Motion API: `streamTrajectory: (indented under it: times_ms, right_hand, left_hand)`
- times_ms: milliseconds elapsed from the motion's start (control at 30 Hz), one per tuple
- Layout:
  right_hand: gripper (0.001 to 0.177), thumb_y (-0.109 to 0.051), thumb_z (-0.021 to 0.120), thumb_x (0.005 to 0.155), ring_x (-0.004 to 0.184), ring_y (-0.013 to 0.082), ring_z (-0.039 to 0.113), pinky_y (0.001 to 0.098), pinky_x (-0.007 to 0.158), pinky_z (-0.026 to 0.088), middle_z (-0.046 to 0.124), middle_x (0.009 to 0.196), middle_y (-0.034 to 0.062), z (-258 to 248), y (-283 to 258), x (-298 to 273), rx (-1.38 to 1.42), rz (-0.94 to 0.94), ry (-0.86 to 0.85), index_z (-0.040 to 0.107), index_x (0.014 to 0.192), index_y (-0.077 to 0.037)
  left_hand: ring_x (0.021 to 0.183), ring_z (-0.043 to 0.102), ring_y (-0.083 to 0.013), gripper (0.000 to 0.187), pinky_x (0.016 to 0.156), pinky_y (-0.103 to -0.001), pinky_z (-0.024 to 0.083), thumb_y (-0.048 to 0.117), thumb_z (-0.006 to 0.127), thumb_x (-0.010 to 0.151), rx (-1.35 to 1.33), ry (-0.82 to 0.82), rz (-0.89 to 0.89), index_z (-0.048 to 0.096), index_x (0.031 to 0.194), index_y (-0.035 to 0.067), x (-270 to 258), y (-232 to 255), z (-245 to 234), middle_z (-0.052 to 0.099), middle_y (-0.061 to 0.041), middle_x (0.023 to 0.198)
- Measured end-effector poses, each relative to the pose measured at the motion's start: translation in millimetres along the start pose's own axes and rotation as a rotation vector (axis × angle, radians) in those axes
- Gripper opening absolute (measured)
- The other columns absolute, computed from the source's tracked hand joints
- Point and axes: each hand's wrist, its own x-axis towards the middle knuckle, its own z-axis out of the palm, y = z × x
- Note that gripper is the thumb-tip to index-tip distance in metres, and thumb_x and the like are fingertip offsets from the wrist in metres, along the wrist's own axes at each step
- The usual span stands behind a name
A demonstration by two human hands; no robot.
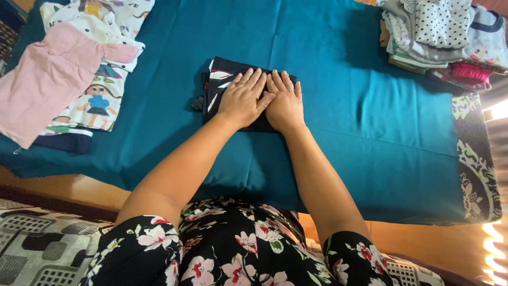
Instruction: Folding children's clothes on a flat surface.
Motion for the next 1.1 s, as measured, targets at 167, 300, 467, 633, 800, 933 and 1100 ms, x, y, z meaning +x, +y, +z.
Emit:
streamTrajectory:
  times_ms: [167, 300, 467, 633, 800, 933, 1100]
  right_hand:
    - [0.052, -0.024, 0.048, 0.100, 0.151, 0.0348, 0.036, 0.0615, 0.120, 0.025, 0.047, 0.159, 0.0107, -1, 0, -1, 0.007, 0.029, 0.075, 0.053, 0.150, -0.008]
    - [0.048, -0.026, 0.048, 0.104, 0.150, 0.0344, 0.036, 0.0609, 0.120, 0.027, 0.047, 0.159, 0.0109, -3, -2, -1, 0.023, 0.046, 0.095, 0.053, 0.148, -0.008]
    - [0.058, -0.034, 0.052, 0.100, 0.152, 0.0350, 0.030, 0.0572, 0.122, 0.022, 0.040, 0.161, 0.0139, -3, 1, 2, 0.059, 0.136, 0.049, 0.048, 0.152, -0.008]
    - [0.061, -0.037, 0.049, 0.100, 0.154, 0.0313, 0.025, 0.0613, 0.122, 0.014, 0.036, 0.163, 0.0093, -15, 0, 2, 0.039, 0.262, -0.026, 0.041, 0.156, -0.014]
    - [0.060, -0.039, 0.044, 0.103, 0.153, 0.0302, 0.024, 0.0639, 0.121, 0.012, 0.033, 0.165, 0.0085, -5, 19, -1, 0.022, 0.330, -0.001, 0.037, 0.157, -0.013]
    - [0.054, -0.033, 0.043, 0.106, 0.154, 0.0299, 0.026, 0.0642, 0.122, 0.013, 0.037, 0.164, 0.0094, -9, 27, -3, 0.095, 0.340, 0.055, 0.041, 0.155, -0.010]
    - [0.052, -0.026, 0.047, 0.106, 0.157, 0.0320, 0.029, 0.0615, 0.126, 0.017, 0.041, 0.164, 0.0137, 2, 27, -4, 0.102, 0.170, 0.203, 0.046, 0.155, -0.006]
  left_hand:
    - [0.150, 0.036, -0.0321, 0.070, 0.123, -0.047, 0.025, 0.059, 0.031, 0.108, 0.092, -0.075, 0.035, 0.048, 0.153, 0.008, -2, -17, -12, 0.043, -0.016, 0.160]
    - [0.151, 0.034, -0.0314, 0.070, 0.124, -0.047, 0.024, 0.059, 0.033, 0.107, 0.124, -0.083, 0.005, 0.046, 0.154, 0.009, -3, -29, -16, 0.041, -0.015, 0.162]
    - [0.150, 0.029, -0.0337, 0.081, 0.121, -0.047, 0.020, 0.071, 0.042, 0.098, 0.184, -0.159, -0.123, 0.043, 0.154, 0.012, -1, -34, -40, 0.036, -0.016, 0.161]
    - [0.152, 0.028, -0.0347, 0.085, 0.123, -0.049, 0.020, 0.073, 0.045, 0.096, 0.200, -0.158, -0.166, 0.043, 0.155, 0.012, -7, -44, -52, 0.035, -0.017, 0.163]
    - [0.152, 0.026, -0.0381, 0.084, 0.122, -0.051, 0.019, 0.070, 0.046, 0.096, 0.168, -0.132, -0.210, 0.042, 0.156, 0.012, -15, -67, -51, 0.033, -0.017, 0.164]
    - [0.149, 0.023, -0.0422, 0.076, 0.116, -0.064, 0.013, 0.064, 0.044, 0.101, 0.222, -0.064, -0.268, 0.045, 0.153, 0.010, -17, -74, -53, 0.033, -0.022, 0.161]
    - [0.153, 0.029, -0.0402, 0.067, 0.119, -0.068, 0.019, 0.056, 0.041, 0.106, 0.273, -0.019, -0.213, 0.055, 0.147, 0.005, 4, 1, -80, 0.042, -0.018, 0.160]
